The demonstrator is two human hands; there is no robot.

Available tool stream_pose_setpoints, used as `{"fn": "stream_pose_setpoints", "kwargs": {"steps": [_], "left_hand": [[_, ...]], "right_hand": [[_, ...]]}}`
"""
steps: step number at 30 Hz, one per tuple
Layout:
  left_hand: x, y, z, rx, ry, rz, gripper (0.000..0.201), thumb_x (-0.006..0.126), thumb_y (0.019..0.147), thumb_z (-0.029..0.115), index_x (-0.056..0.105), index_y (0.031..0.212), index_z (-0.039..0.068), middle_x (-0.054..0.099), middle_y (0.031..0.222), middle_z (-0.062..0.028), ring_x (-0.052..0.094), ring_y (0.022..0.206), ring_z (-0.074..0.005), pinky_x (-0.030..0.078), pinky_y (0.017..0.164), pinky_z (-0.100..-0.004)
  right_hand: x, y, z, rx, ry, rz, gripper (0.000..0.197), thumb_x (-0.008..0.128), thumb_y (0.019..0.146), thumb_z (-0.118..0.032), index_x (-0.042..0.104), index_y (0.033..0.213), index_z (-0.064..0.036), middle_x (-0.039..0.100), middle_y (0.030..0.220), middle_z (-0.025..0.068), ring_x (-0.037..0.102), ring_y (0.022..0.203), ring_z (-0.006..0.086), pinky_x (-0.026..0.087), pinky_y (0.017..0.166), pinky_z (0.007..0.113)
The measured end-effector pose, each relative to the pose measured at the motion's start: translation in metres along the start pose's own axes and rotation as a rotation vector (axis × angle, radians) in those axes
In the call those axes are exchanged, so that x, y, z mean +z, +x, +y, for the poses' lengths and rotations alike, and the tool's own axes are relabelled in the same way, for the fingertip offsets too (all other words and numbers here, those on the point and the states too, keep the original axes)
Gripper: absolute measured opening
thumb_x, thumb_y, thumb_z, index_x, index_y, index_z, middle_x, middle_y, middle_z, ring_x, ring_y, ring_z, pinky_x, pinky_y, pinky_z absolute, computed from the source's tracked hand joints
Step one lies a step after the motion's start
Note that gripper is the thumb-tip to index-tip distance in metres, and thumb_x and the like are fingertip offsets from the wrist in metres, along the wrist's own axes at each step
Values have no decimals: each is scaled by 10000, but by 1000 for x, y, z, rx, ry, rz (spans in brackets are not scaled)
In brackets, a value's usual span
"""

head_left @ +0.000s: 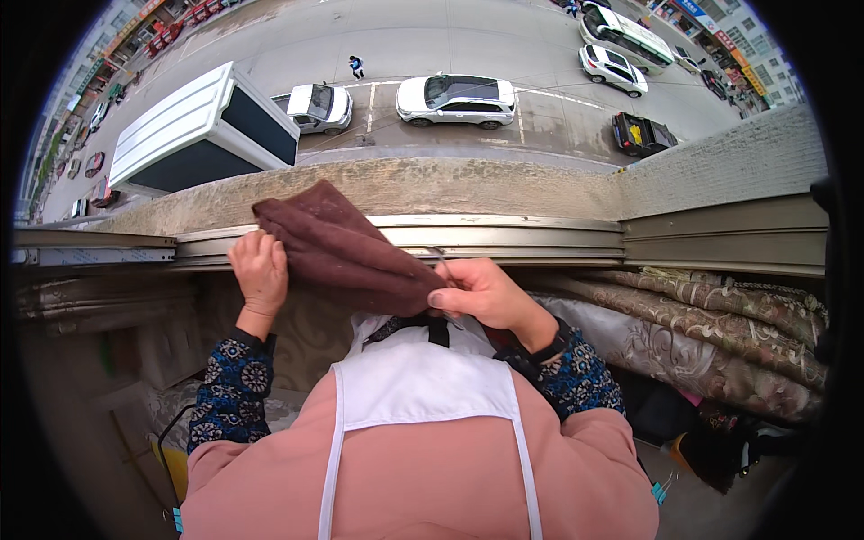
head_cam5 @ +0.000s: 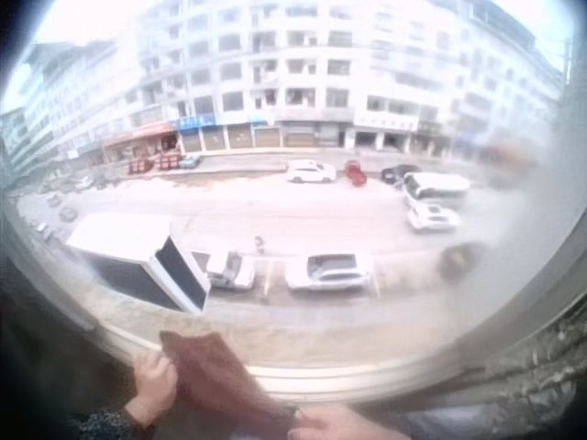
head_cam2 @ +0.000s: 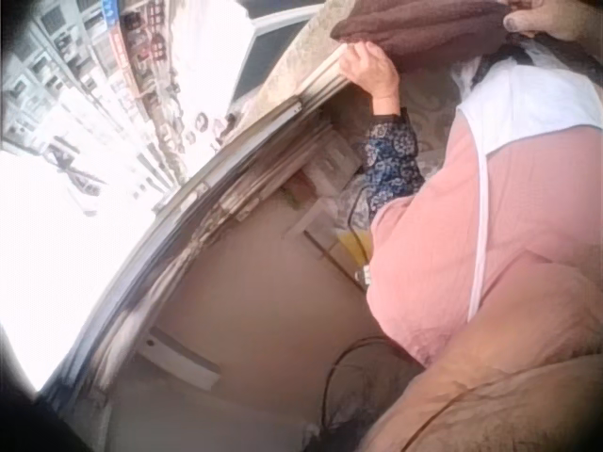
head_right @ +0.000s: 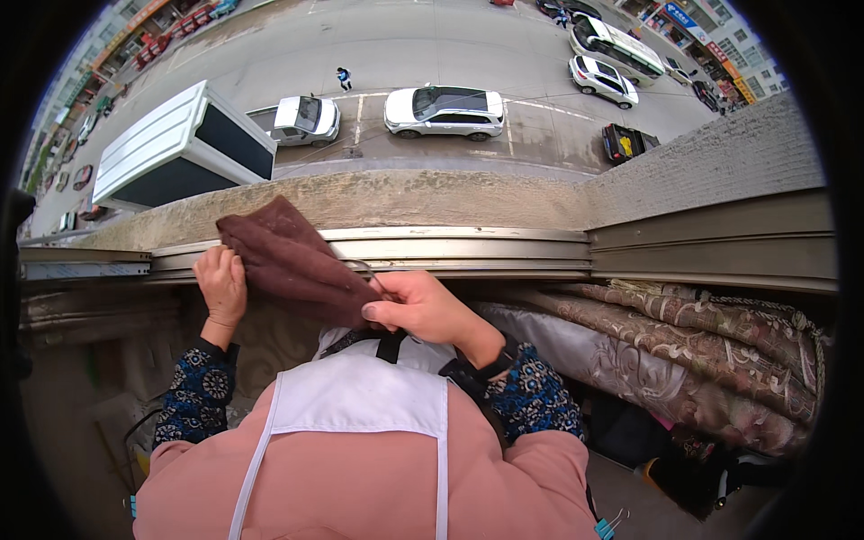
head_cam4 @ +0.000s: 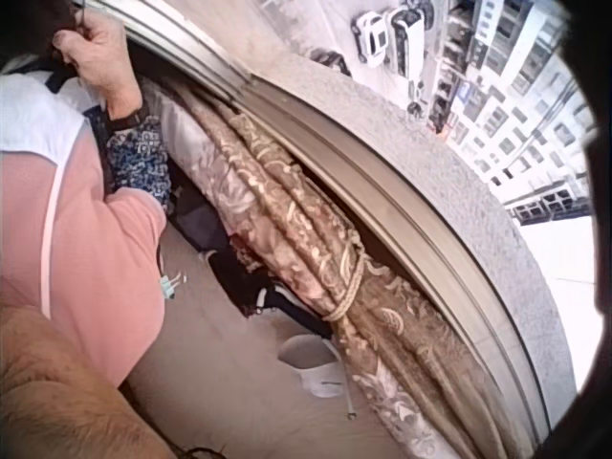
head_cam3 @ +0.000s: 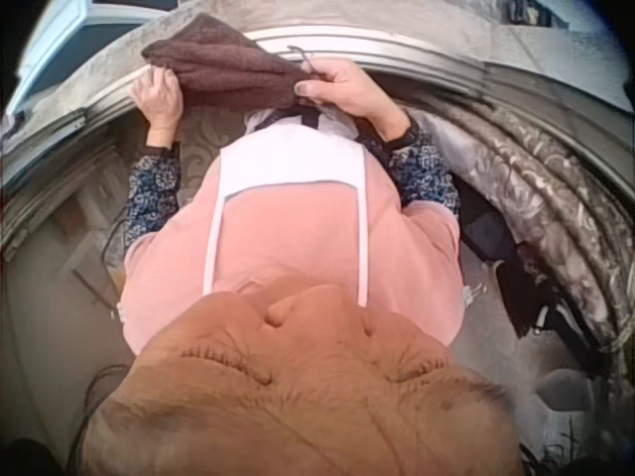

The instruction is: The person wipes the window glass and frame with a cloth, then dips the cloth into a red bucket of soapy water and wrings it out. They continue wiping the window frame and sill, using a small tool to scrape debris from the track, and finish by closing the window.

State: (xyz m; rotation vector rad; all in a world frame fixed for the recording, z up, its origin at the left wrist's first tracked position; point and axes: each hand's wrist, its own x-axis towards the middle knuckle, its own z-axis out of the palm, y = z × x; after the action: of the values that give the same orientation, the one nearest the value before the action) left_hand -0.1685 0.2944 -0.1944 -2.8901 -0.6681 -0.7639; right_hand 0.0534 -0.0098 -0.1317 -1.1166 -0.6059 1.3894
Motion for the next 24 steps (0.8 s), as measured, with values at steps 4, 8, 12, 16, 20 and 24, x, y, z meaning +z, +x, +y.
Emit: {"fn": "stream_pose_setpoints", "kwargs": {"steps": [4, 8, 12, 16, 20, 24], "left_hand": [[9, 33, 123, 187, -189, -205, 322, 727, 826, 364, 594, 887, 77, 541, 991, -125, 514, 973, -328, 382, 873, -465], [26, 69, 237, 499, -432, -321, 428, 709, 851, 455, 583, 914, 51, 514, 979, -122, 500, 937, -308, 390, 847, -423], [54, 87, 327, 647, -626, -285, 285, 690, 886, 306, 587, 927, 43, 515, 967, -129, 505, 941, -302, 402, 830, -403], [65, 120, 386, 501, -857, -365, 183, 649, 915, 216, 617, 912, 35, 561, 942, -159, 543, 938, -364, 452, 805, -466], [54, 191, 391, 300, -1004, -206, 226, 636, 934, 281, 724, 960, 74, 598, 998, -142, 593, 955, -365, 494, 856, -460], [14, 205, 328, 201, -1238, -354, 304, 548, 1022, 316, 698, 1030, 52, 636, 966, -147, 631, 879, -295, 508, 782, -400]], "right_hand": [[-29, -87, -7, -56, 15, 304, 76, 696, 915, -73, 647, 903, -16, 606, 759, -25, 520, 649, 36, 420, 601, 201], [-35, -157, -3, -203, 59, 557, 96, 709, 892, -71, 661, 911, 10, 640, 778, 6, 535, 646, 51, 428, 600, 207], [-34, -189, 0, -304, 55, 693, 176, 739, 884, -124, 670, 961, 18, 652, 788, 12, 533, 641, 45, 427, 591, 195], [-39, -190, -13, -468, 10, 766, 274, 740, 899, -179, 664, 1052, 36, 672, 838, 29, 525, 636, 40, 414, 580, 185], [-35, -191, -44, -769, -58, 694, 497, 727, 926, -177, 538, 1318, 63, 683, 1069, 134, 534, 660, 71, 435, 561, 202], [-2, -183, -68, -855, -76, 682, 589, 814, 857, -250, 556, 1264, 88, 681, 1060, 154, 561, 645, 86, 436, 546, 204]]}}
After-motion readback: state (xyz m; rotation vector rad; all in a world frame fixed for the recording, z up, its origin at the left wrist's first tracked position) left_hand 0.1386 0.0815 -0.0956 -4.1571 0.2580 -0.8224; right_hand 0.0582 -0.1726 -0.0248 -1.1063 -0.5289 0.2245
